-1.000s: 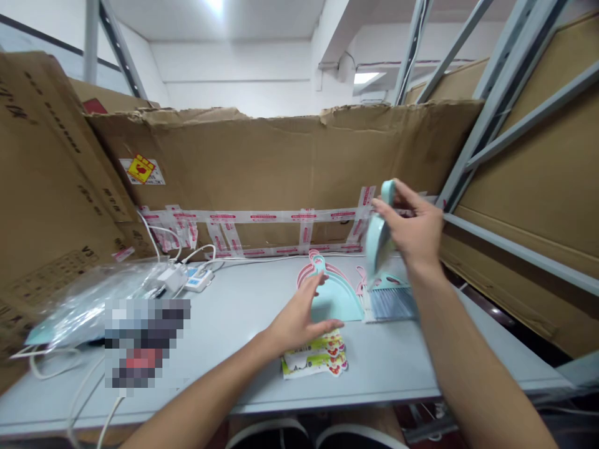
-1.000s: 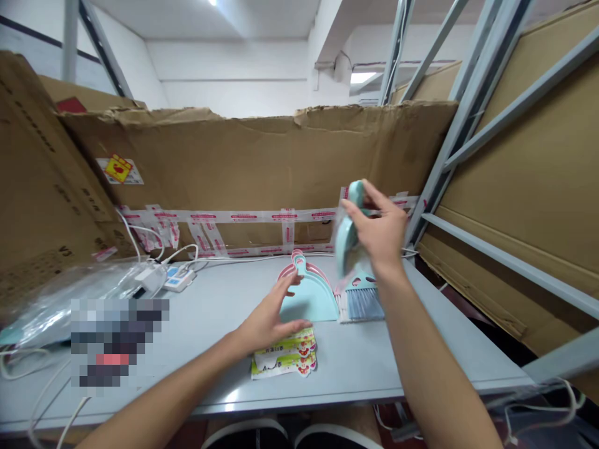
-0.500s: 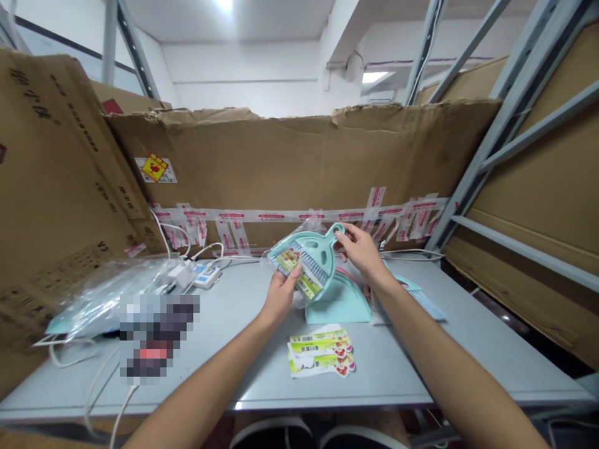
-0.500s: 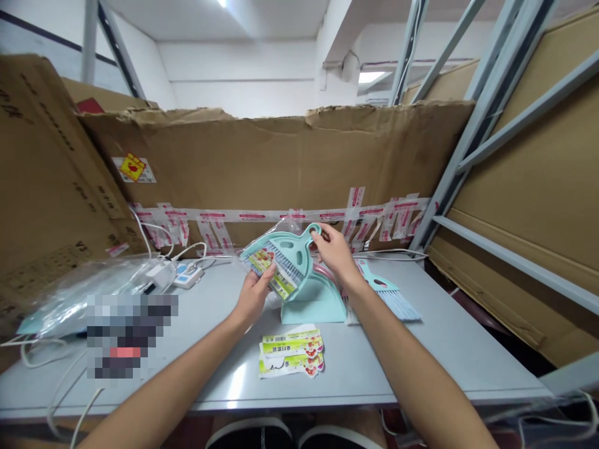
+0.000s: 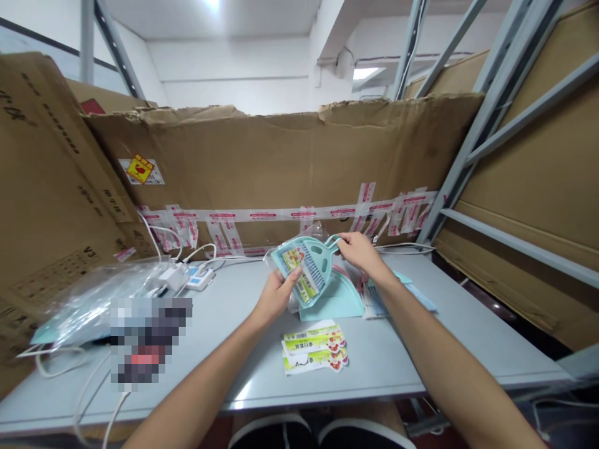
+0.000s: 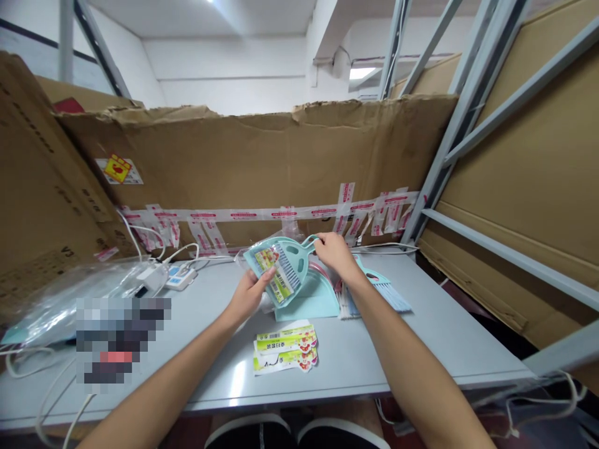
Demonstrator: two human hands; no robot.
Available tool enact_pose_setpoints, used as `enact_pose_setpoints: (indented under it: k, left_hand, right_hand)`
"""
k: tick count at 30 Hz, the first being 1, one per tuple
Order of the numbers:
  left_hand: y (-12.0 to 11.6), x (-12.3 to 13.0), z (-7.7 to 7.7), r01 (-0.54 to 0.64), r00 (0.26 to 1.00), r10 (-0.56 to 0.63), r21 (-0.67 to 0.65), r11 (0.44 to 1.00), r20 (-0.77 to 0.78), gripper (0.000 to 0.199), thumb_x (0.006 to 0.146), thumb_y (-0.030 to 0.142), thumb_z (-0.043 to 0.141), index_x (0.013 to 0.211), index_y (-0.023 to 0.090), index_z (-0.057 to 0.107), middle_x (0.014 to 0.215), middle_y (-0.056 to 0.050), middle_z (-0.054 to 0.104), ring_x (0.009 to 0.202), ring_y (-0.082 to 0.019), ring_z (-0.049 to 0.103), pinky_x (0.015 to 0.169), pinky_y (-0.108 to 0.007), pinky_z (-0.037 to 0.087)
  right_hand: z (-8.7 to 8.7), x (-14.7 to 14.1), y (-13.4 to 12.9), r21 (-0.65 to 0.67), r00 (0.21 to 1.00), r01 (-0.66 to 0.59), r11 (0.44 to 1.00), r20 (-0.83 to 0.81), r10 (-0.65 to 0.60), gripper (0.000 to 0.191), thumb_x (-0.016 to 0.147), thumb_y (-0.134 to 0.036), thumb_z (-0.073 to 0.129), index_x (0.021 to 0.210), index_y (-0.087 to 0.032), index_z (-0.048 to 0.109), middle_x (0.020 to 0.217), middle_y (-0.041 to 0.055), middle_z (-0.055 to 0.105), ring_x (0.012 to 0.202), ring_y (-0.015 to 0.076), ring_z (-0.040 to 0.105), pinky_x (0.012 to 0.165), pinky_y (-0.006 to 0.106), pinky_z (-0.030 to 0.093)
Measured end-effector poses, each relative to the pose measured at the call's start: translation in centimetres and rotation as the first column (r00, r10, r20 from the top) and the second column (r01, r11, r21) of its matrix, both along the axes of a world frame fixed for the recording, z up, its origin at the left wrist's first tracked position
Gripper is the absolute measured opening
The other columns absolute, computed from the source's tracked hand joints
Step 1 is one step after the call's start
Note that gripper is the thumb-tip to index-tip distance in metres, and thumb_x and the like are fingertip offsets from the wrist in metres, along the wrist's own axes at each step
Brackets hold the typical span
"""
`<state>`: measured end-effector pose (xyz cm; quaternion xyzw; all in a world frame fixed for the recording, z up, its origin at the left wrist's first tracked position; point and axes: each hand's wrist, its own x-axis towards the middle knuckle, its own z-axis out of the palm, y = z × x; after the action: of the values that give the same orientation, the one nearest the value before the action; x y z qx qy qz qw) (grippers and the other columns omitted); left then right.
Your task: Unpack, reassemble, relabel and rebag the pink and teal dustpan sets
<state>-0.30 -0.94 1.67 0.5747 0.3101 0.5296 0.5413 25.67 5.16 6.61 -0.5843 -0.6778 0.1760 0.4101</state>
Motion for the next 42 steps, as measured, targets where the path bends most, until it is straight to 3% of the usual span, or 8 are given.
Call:
enact_pose_setpoints:
  k: [3, 7, 13, 27, 32, 36, 39, 42]
  left_hand:
    - [0.6, -0.1, 0.0, -0.021, 0.992, 0.037, -0.133, 0.991, 0.117, 0.060, 0.082, 0.059, 0.097, 0.117, 0.012, 0.084, 0.112, -0.015, 0.087, 0.101, -0.036, 0.084, 0.093, -0.045, 0.068]
    - [1.5, -0.3, 0.2, -0.056, 0.925, 0.147, -0.259, 0.964, 0.349, 0.055, 0.078, 0.045, 0.102, 0.120, 0.016, 0.081, 0.116, -0.013, 0.087, 0.107, -0.034, 0.084, 0.098, -0.045, 0.068]
    - [1.9, -0.6, 0.4, 0.047, 0.858, 0.169, -0.402, 0.915, 0.485, 0.037, 0.097, 0.030, 0.085, 0.131, 0.018, 0.078, 0.127, -0.012, 0.085, 0.121, -0.031, 0.081, 0.109, -0.045, 0.066]
    - [1.6, 0.2, -0.9, 0.289, 0.768, 0.086, -0.463, 0.838, 0.634, 0.032, 0.103, 0.021, 0.076, 0.134, 0.013, 0.073, 0.128, -0.013, 0.085, 0.128, -0.027, 0.079, 0.121, -0.043, 0.060]
    - [2.2, -0.2, -2.0, 0.292, 0.835, 0.004, -0.448, 0.845, 0.551, 0.039, 0.095, 0.027, 0.086, 0.129, 0.011, 0.074, 0.129, -0.018, 0.083, 0.137, -0.033, 0.074, 0.122, -0.047, 0.058]
    - [2.9, -0.1, -2.5, 0.191, 0.841, 0.116, -0.491, 0.850, 0.528, 0.038, 0.092, 0.024, 0.089, 0.125, 0.013, 0.074, 0.130, -0.018, 0.083, 0.131, -0.033, 0.077, 0.118, -0.047, 0.061]
    - [2.9, 0.4, -2.7, 0.074, 0.840, 0.223, -0.510, 0.857, 0.495, 0.034, 0.090, 0.019, 0.089, 0.120, 0.015, 0.074, 0.124, -0.014, 0.084, 0.122, -0.030, 0.080, 0.113, -0.044, 0.063]
    - [2.6, 0.9, -3.0, -0.072, 0.893, 0.251, -0.432, 0.899, 0.373, 0.027, 0.098, 0.025, 0.082, 0.122, 0.013, 0.075, 0.122, -0.014, 0.083, 0.114, -0.029, 0.080, 0.105, -0.044, 0.066]
  right_hand:
    - [0.6, -0.3, -0.3, -0.045, 0.959, -0.102, 0.994, -0.271, 0.087, 0.027, 0.089, -0.030, 0.060, 0.095, -0.020, 0.084, 0.075, 0.0036, 0.077, 0.061, 0.0174, 0.062, 0.057, 0.027, 0.041]
    - [1.0, -0.7, -0.6, -0.079, 0.733, -0.256, 0.963, -0.666, 0.140, 0.037, 0.086, -0.048, 0.078, 0.112, -0.022, 0.080, 0.089, 0.0063, 0.077, 0.069, 0.0167, 0.063, 0.047, 0.022, 0.034]
    - [0.8, -2.0, -1.7, -0.032, 0.770, -0.350, 0.936, -0.580, 0.268, 0.047, 0.086, -0.066, 0.084, 0.091, -0.019, 0.081, 0.085, 0.0067, 0.075, 0.072, 0.0175, 0.064, 0.054, 0.025, 0.046]
    - [5.0, -4.7, -4.0, 0.460, 0.901, 0.053, 0.886, -0.405, 0.156, 0.034, 0.105, -0.051, 0.069, 0.096, -0.020, 0.078, 0.086, 0.0040, 0.077, 0.078, 0.0198, 0.070, 0.074, 0.031, 0.055]
    - [6.4, -3.9, -3.0, 0.567, 0.852, 0.235, 0.790, -0.511, 0.114, 0.032, 0.110, -0.051, 0.064, 0.101, -0.023, 0.075, 0.086, 0.0027, 0.075, 0.076, 0.0187, 0.074, 0.075, 0.032, 0.059]
    - [8.7, -4.3, -3.5, 0.700, 0.864, 0.314, 0.641, -0.490, 0.112, 0.032, 0.115, -0.052, 0.056, 0.114, -0.025, 0.074, 0.106, 0.0051, 0.077, 0.090, 0.0194, 0.076, 0.078, 0.033, 0.062]
    - [9.5, -7.8, -4.3, 0.793, 0.950, 0.126, 0.596, -0.270, 0.159, 0.024, 0.116, -0.043, 0.058, 0.121, -0.028, 0.076, 0.120, 0.0059, 0.077, 0.108, 0.0219, 0.075, 0.088, 0.035, 0.063]
    - [8.7, -14.4, -4.3, 0.765, 0.926, -0.341, 0.547, 0.173, 0.336, 0.021, 0.114, -0.024, 0.059, 0.124, -0.027, 0.078, 0.130, 0.0066, 0.079, 0.121, 0.0230, 0.074, 0.104, 0.038, 0.060]
